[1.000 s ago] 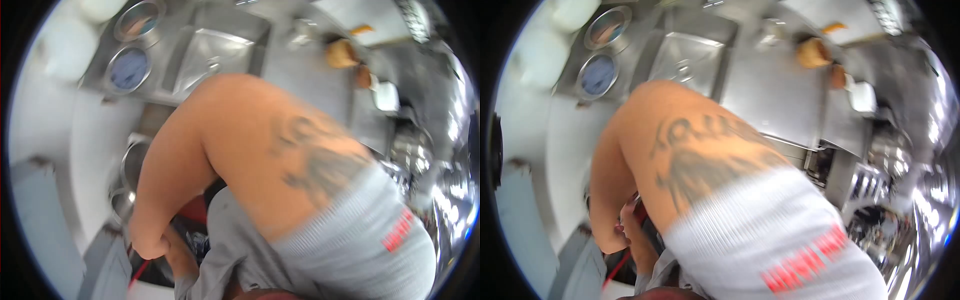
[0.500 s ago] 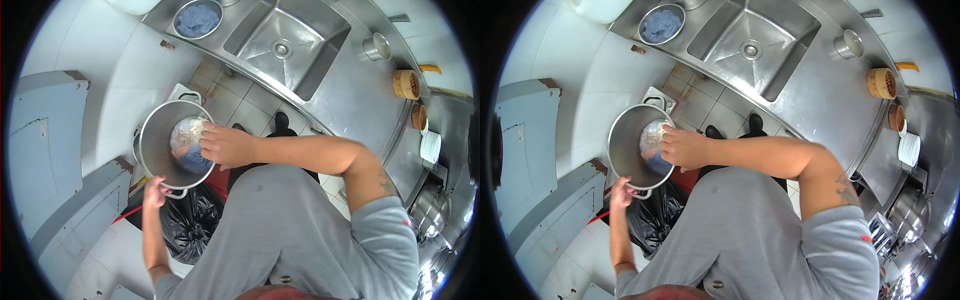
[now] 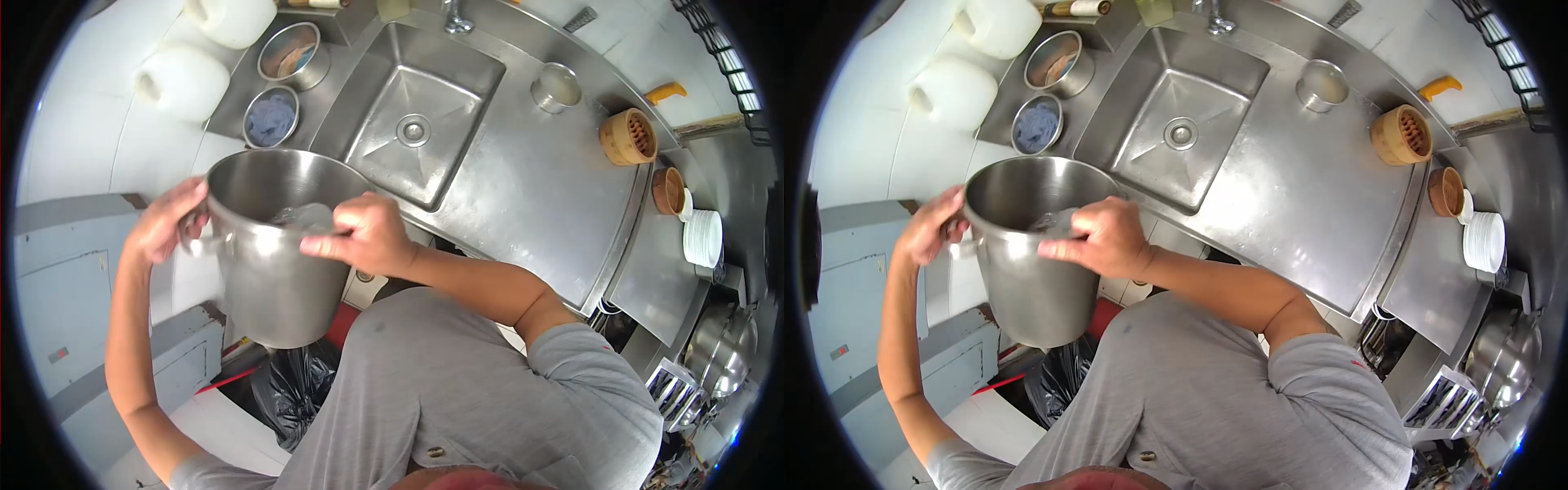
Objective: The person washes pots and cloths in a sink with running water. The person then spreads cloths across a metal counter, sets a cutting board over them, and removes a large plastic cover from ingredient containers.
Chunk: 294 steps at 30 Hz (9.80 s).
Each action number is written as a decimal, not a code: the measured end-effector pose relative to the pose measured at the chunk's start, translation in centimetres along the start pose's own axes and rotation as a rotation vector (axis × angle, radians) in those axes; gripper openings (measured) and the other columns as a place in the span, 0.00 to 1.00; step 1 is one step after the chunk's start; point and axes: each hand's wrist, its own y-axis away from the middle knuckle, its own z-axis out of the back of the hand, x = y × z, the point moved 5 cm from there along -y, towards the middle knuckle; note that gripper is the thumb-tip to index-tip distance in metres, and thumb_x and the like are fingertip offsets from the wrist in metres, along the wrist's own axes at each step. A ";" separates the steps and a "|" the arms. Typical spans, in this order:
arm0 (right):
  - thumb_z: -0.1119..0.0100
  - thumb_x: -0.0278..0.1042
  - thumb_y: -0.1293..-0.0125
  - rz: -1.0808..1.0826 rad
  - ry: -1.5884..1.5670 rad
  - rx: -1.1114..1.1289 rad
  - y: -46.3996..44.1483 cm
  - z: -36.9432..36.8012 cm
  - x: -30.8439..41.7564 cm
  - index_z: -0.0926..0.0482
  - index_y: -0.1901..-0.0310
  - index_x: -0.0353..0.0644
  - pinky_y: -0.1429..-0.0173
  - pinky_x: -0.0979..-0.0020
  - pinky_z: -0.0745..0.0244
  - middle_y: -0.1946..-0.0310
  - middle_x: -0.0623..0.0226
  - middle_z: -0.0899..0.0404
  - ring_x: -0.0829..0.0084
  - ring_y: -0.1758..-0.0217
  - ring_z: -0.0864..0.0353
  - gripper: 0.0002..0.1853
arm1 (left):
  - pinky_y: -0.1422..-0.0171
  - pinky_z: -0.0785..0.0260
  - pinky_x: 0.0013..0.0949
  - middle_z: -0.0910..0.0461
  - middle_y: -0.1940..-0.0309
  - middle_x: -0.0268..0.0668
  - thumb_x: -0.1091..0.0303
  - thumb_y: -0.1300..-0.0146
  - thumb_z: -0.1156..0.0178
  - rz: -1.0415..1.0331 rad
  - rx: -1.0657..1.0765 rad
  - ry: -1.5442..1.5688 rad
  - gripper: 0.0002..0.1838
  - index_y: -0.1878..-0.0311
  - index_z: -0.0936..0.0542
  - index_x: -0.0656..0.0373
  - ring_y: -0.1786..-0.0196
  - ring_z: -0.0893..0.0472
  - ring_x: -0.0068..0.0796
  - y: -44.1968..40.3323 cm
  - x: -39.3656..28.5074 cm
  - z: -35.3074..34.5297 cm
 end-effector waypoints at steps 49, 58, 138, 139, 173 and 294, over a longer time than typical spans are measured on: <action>0.29 0.49 0.39 -0.317 0.380 -0.356 -11.3 19.6 -14.6 0.17 0.60 0.37 0.54 0.68 0.22 0.61 0.65 0.16 0.71 0.65 0.17 0.21 | 0.77 0.25 0.34 0.26 0.76 0.35 0.64 0.44 0.35 -0.143 0.193 -0.013 0.13 0.65 0.25 0.62 0.78 0.24 0.27 -26.2 -5.8 -8.5; 0.39 0.61 0.33 -1.122 -0.906 -0.456 -17.1 26.3 -50.6 0.29 0.43 0.34 0.60 0.60 0.14 0.62 0.47 0.18 0.57 0.65 0.15 0.34 | 0.79 0.37 0.27 0.26 0.79 0.31 0.72 0.44 0.39 -0.197 0.098 0.331 0.14 0.53 0.22 0.63 0.81 0.29 0.19 -37.8 4.1 -18.6; 0.36 0.61 0.41 -0.058 1.071 0.685 -10.7 13.8 -19.4 0.23 0.79 0.45 0.68 0.59 0.24 0.80 0.66 0.24 0.61 0.66 0.20 0.25 | 0.72 0.35 0.29 0.29 0.76 0.28 0.53 0.38 0.40 -0.253 0.097 0.093 0.17 0.63 0.21 0.60 0.75 0.30 0.21 -37.3 -3.3 -15.4; 0.36 0.62 0.42 0.002 1.071 0.659 -11.0 13.7 -19.6 0.22 0.78 0.44 0.67 0.59 0.23 0.79 0.65 0.22 0.60 0.66 0.20 0.26 | 0.73 0.35 0.29 0.29 0.76 0.28 0.53 0.38 0.40 -0.283 0.043 0.146 0.16 0.64 0.22 0.59 0.75 0.30 0.22 -37.6 -4.1 -15.3; 0.37 0.63 0.35 -0.937 -0.797 -0.272 -5.8 12.0 -13.7 0.26 0.40 0.52 0.60 0.51 0.18 0.43 0.64 0.22 0.58 0.45 0.20 0.30 | 0.49 0.31 0.26 0.20 0.52 0.34 0.40 0.28 0.49 -0.584 -0.378 0.002 0.38 0.29 0.33 0.63 0.60 0.22 0.21 10.3 5.5 6.6; 0.38 0.82 0.51 -0.460 1.024 0.425 -27.4 7.8 -11.4 0.18 0.71 0.32 0.55 0.64 0.24 0.69 0.53 0.21 0.61 0.63 0.20 0.46 | 0.70 0.26 0.28 0.18 0.61 0.46 0.30 0.60 0.25 -0.598 0.193 -0.010 0.67 0.27 0.41 0.71 0.72 0.19 0.26 -24.8 -6.3 -5.9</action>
